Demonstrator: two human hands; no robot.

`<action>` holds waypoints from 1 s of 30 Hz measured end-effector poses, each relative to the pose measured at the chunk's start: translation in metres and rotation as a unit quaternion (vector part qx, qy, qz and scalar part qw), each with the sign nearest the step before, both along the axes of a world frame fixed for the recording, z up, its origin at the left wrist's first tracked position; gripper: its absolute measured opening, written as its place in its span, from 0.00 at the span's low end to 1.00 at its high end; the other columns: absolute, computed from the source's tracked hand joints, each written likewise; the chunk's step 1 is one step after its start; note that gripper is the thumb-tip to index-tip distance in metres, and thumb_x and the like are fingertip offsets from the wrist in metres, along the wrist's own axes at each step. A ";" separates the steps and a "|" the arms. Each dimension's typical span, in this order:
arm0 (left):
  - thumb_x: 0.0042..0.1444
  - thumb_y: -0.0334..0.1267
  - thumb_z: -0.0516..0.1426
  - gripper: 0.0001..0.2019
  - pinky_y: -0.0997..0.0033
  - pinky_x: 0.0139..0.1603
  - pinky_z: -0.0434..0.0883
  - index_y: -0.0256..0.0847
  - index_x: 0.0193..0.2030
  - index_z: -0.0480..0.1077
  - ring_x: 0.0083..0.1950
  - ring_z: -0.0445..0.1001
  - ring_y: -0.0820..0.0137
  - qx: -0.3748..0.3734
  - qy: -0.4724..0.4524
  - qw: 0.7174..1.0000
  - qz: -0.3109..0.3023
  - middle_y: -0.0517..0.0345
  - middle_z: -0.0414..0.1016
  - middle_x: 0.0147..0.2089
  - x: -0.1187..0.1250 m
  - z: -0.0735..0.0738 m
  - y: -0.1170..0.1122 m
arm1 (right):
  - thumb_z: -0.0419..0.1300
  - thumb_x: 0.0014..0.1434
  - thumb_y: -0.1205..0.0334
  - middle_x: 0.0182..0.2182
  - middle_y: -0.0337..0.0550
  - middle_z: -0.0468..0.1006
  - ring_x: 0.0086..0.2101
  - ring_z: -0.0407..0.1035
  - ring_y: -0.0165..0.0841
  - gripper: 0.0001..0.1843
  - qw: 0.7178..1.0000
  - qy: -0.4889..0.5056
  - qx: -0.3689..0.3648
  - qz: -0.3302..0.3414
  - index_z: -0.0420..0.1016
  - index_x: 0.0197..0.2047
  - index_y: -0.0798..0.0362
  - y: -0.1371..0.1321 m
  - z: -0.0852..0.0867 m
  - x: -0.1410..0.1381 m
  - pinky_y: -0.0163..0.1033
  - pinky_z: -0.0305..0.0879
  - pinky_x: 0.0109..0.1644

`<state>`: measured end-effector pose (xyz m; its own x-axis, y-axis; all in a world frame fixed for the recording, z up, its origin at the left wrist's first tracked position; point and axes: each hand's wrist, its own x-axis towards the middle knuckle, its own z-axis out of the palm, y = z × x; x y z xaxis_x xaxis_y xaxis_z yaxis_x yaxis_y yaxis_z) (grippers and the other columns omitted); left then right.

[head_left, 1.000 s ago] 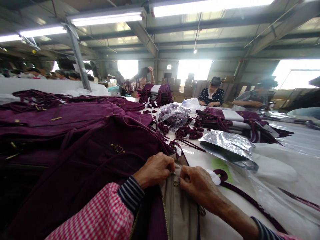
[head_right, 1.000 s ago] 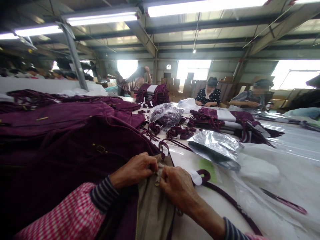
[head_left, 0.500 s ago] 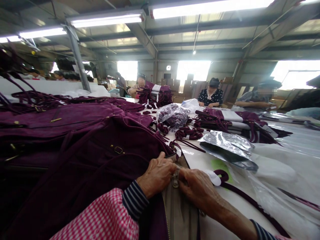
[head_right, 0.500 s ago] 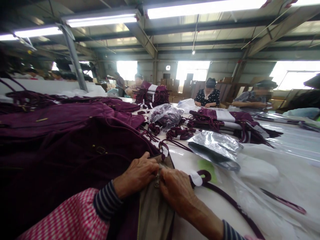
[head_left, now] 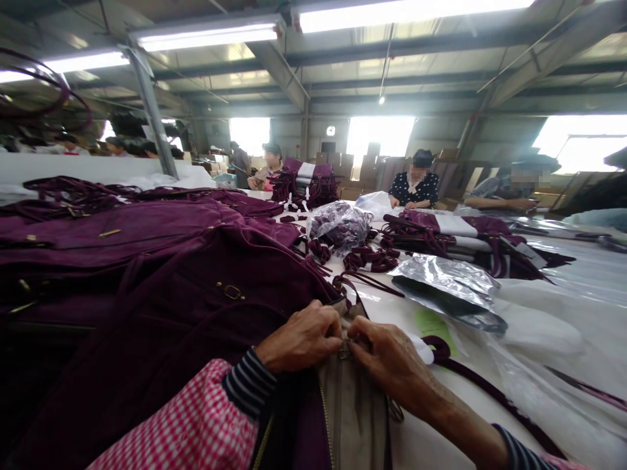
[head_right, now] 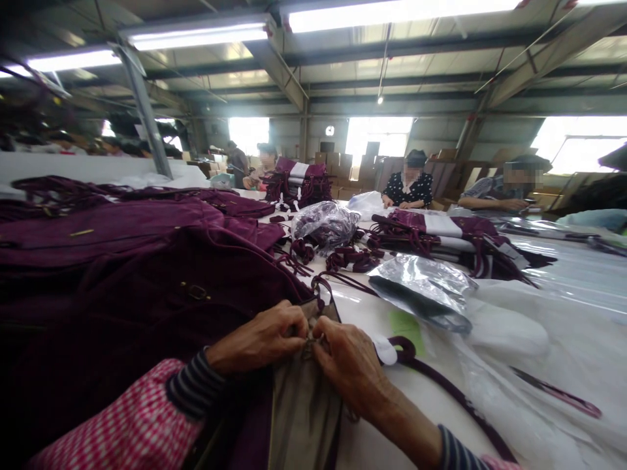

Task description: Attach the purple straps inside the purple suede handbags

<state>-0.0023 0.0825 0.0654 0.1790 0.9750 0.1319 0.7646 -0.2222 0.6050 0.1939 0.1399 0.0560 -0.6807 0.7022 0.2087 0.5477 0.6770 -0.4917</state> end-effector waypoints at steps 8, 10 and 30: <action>0.59 0.41 0.56 0.08 0.71 0.42 0.66 0.38 0.34 0.72 0.42 0.71 0.66 -0.020 -0.173 0.985 -0.009 0.57 0.75 0.38 0.005 0.002 0.001 | 0.59 0.57 0.71 0.23 0.33 0.69 0.26 0.63 0.27 0.09 0.991 0.116 -0.023 0.058 0.69 0.26 0.53 0.005 -0.006 -0.007 0.34 0.49 0.32; 0.60 0.44 0.58 0.10 0.70 0.42 0.65 0.38 0.36 0.73 0.42 0.70 0.65 -0.049 -0.194 0.980 -0.014 0.57 0.75 0.38 0.005 0.007 0.000 | 0.60 0.59 0.69 0.22 0.33 0.69 0.26 0.63 0.27 0.09 0.989 0.136 -0.036 0.044 0.70 0.26 0.53 0.007 -0.004 -0.006 0.34 0.49 0.31; 0.59 0.40 0.60 0.11 0.68 0.46 0.63 0.42 0.47 0.70 0.41 0.74 0.66 -0.063 -0.192 0.978 0.048 0.61 0.81 0.36 0.009 -0.001 0.007 | 0.58 0.60 0.65 0.33 0.45 0.80 0.36 0.71 0.37 0.09 0.986 -0.110 0.047 0.114 0.81 0.36 0.51 0.026 0.045 0.030 0.37 0.54 0.35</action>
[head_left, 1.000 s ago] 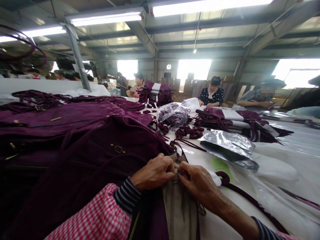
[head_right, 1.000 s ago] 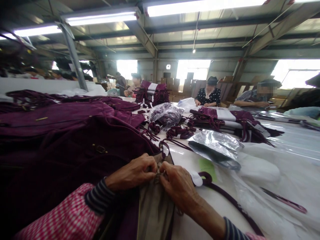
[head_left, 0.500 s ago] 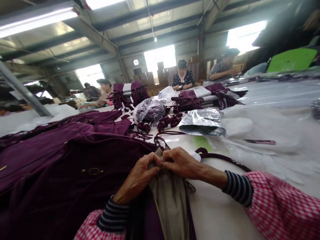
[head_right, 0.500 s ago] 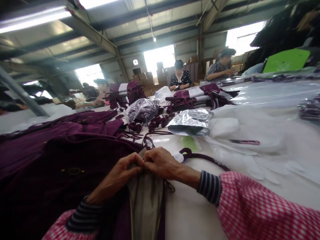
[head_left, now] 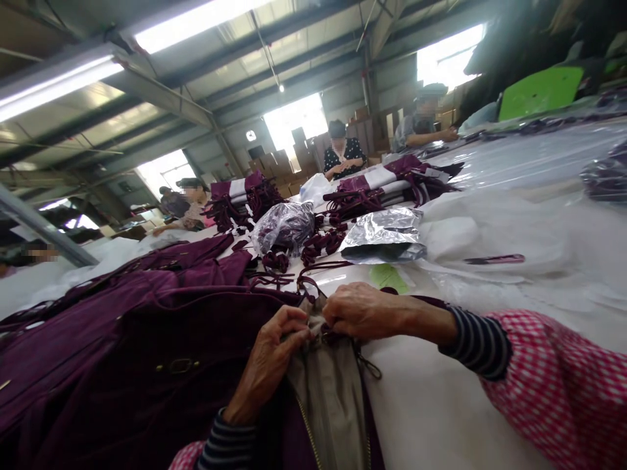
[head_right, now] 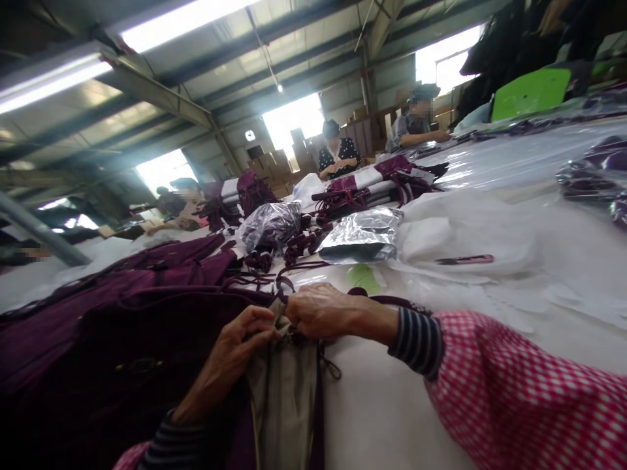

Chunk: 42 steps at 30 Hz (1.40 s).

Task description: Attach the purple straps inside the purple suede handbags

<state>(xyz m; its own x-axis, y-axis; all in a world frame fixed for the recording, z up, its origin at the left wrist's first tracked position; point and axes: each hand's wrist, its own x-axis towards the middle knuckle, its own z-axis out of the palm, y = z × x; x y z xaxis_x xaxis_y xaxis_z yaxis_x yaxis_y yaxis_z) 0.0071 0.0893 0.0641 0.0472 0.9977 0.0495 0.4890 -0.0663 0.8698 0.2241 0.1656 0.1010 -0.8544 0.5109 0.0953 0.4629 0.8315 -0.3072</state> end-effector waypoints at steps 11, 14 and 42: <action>0.56 0.41 0.62 0.08 0.69 0.43 0.65 0.39 0.34 0.76 0.38 0.72 0.66 0.015 -0.019 1.000 -0.011 0.59 0.78 0.33 0.001 0.002 0.001 | 0.60 0.63 0.66 0.25 0.36 0.71 0.29 0.62 0.29 0.08 0.975 0.208 -0.015 -0.080 0.73 0.30 0.54 0.026 0.000 0.010 0.36 0.51 0.34; 0.56 0.41 0.62 0.08 0.70 0.41 0.64 0.39 0.33 0.76 0.37 0.70 0.67 0.017 -0.021 1.000 -0.009 0.59 0.77 0.32 0.002 0.004 0.001 | 0.60 0.61 0.64 0.24 0.35 0.70 0.25 0.62 0.27 0.09 0.937 0.308 -0.125 -0.105 0.72 0.29 0.55 0.025 -0.005 0.002 0.33 0.54 0.30; 0.57 0.49 0.63 0.14 0.71 0.40 0.65 0.38 0.34 0.78 0.36 0.73 0.66 0.015 -0.028 0.999 0.016 0.57 0.79 0.32 -0.001 0.005 0.000 | 0.64 0.57 0.56 0.21 0.35 0.76 0.16 0.64 0.22 0.10 0.793 0.353 -0.495 -0.025 0.75 0.33 0.56 0.000 -0.045 -0.026 0.25 0.51 0.15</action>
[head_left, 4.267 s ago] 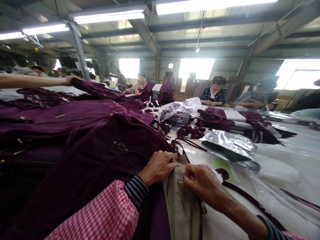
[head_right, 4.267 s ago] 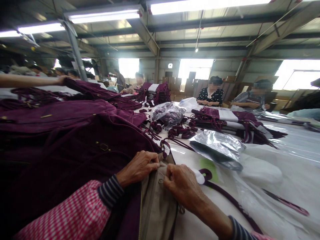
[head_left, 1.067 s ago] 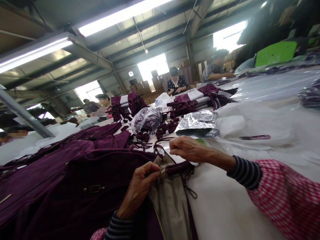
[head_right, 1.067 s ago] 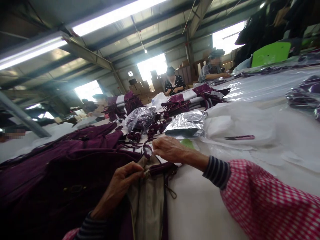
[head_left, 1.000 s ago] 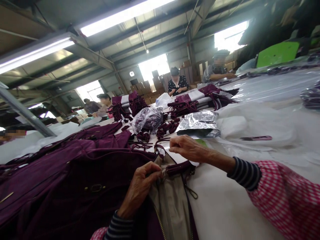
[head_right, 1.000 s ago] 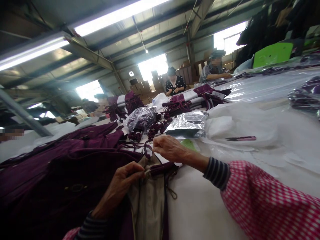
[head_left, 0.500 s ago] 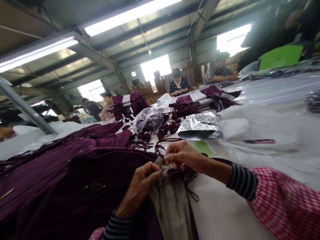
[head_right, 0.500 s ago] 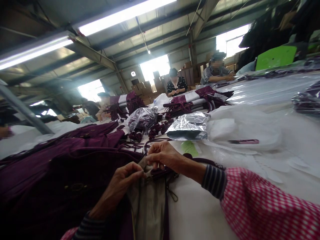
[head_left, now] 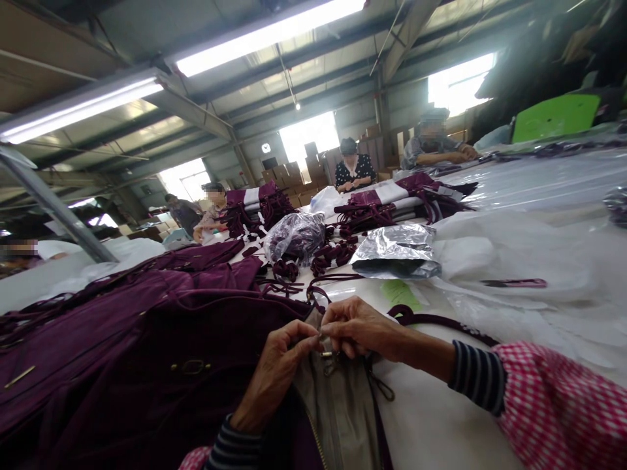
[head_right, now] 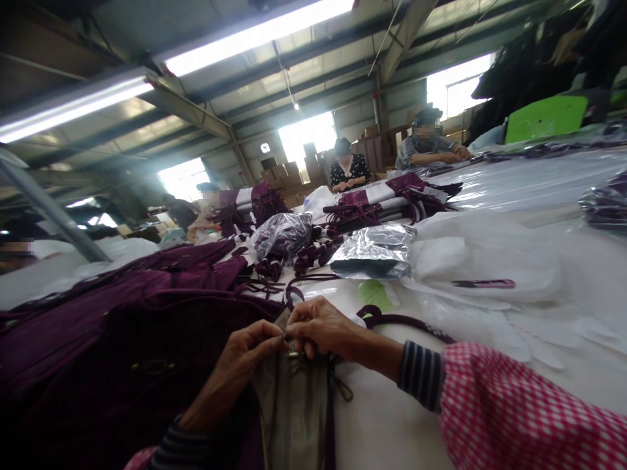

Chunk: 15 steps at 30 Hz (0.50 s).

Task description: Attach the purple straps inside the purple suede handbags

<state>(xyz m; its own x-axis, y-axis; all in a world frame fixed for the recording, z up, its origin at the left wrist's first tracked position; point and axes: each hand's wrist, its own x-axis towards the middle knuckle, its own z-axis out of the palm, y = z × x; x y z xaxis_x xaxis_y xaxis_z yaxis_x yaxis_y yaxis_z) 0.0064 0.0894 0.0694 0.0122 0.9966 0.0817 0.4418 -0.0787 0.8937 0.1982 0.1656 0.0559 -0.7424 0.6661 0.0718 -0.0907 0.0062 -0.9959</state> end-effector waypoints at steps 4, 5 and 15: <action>0.57 0.48 0.63 0.14 0.71 0.39 0.65 0.38 0.33 0.77 0.37 0.73 0.66 0.001 -0.005 1.000 0.008 0.57 0.79 0.32 0.001 -0.002 0.000 | 0.65 0.55 0.57 0.22 0.37 0.77 0.16 0.62 0.21 0.11 1.000 -0.011 0.000 -0.018 0.76 0.30 0.57 -0.004 0.004 -0.001 0.25 0.47 0.16; 0.57 0.48 0.63 0.14 0.71 0.39 0.65 0.38 0.33 0.77 0.37 0.73 0.66 0.001 -0.005 1.000 0.007 0.57 0.80 0.33 0.002 -0.002 0.000 | 0.65 0.55 0.57 0.22 0.37 0.77 0.16 0.62 0.21 0.11 1.000 -0.016 0.001 -0.022 0.77 0.29 0.57 -0.005 0.005 -0.001 0.26 0.46 0.16; 0.61 0.46 0.60 0.12 0.70 0.43 0.65 0.40 0.33 0.76 0.40 0.73 0.65 0.035 0.054 0.998 0.003 0.58 0.79 0.34 0.004 -0.003 -0.003 | 0.63 0.52 0.59 0.20 0.37 0.76 0.15 0.61 0.22 0.09 0.999 -0.023 0.011 -0.042 0.77 0.27 0.57 -0.011 0.003 -0.006 0.28 0.46 0.17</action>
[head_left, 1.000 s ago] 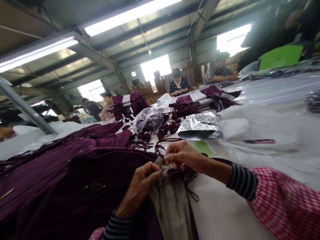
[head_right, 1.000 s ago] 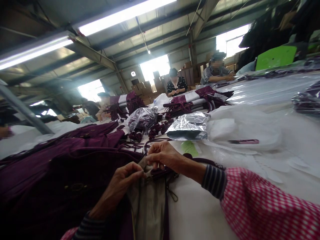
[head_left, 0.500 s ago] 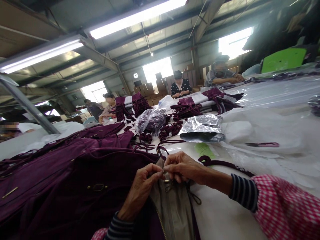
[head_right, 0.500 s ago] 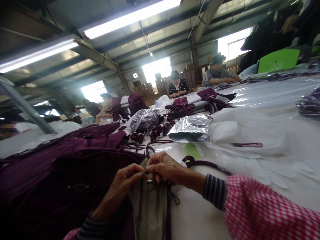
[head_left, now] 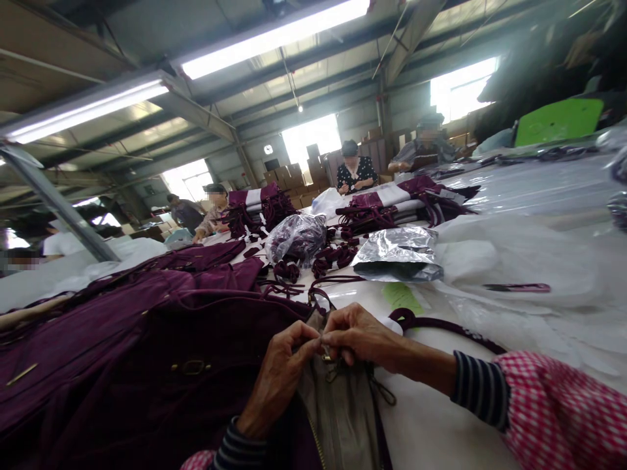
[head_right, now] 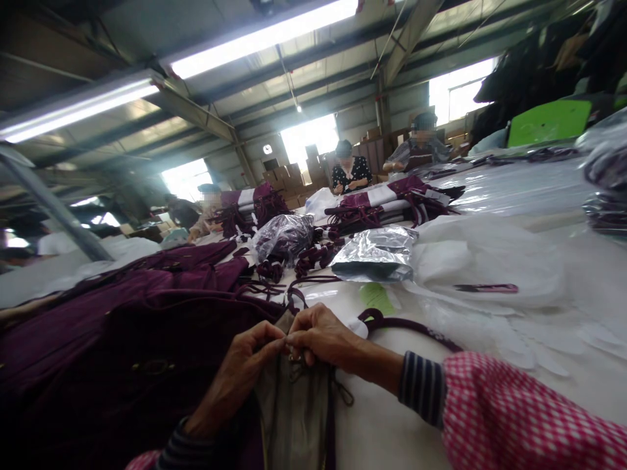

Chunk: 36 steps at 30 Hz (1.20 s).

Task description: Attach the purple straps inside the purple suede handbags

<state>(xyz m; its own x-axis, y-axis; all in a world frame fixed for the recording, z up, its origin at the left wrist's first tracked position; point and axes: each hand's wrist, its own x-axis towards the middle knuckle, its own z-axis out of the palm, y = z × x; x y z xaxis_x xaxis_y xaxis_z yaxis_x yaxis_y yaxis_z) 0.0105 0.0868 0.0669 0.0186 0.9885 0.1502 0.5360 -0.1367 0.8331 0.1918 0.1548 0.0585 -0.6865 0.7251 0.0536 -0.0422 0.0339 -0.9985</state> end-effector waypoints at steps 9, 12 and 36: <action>0.61 0.46 0.60 0.12 0.70 0.41 0.64 0.40 0.33 0.76 0.39 0.71 0.65 -0.001 0.011 1.000 0.007 0.59 0.77 0.33 0.003 0.001 -0.001 | 0.63 0.53 0.59 0.20 0.37 0.76 0.16 0.61 0.22 0.10 1.000 -0.002 -0.009 0.003 0.76 0.26 0.57 0.001 0.000 0.001 0.28 0.46 0.18; 0.61 0.45 0.60 0.11 0.70 0.42 0.63 0.41 0.33 0.76 0.39 0.71 0.65 0.001 0.019 1.000 0.011 0.60 0.77 0.34 0.004 0.000 -0.002 | 0.63 0.53 0.59 0.20 0.38 0.77 0.15 0.61 0.22 0.10 1.000 0.001 -0.009 0.007 0.76 0.26 0.57 0.002 -0.002 0.001 0.28 0.47 0.17; 0.63 0.51 0.58 0.16 0.70 0.42 0.63 0.41 0.34 0.75 0.39 0.71 0.66 0.002 0.010 1.000 0.017 0.61 0.76 0.33 0.003 -0.006 0.001 | 0.61 0.50 0.62 0.20 0.37 0.76 0.15 0.61 0.22 0.06 0.999 0.022 0.005 -0.037 0.74 0.26 0.57 -0.002 0.000 -0.005 0.28 0.50 0.18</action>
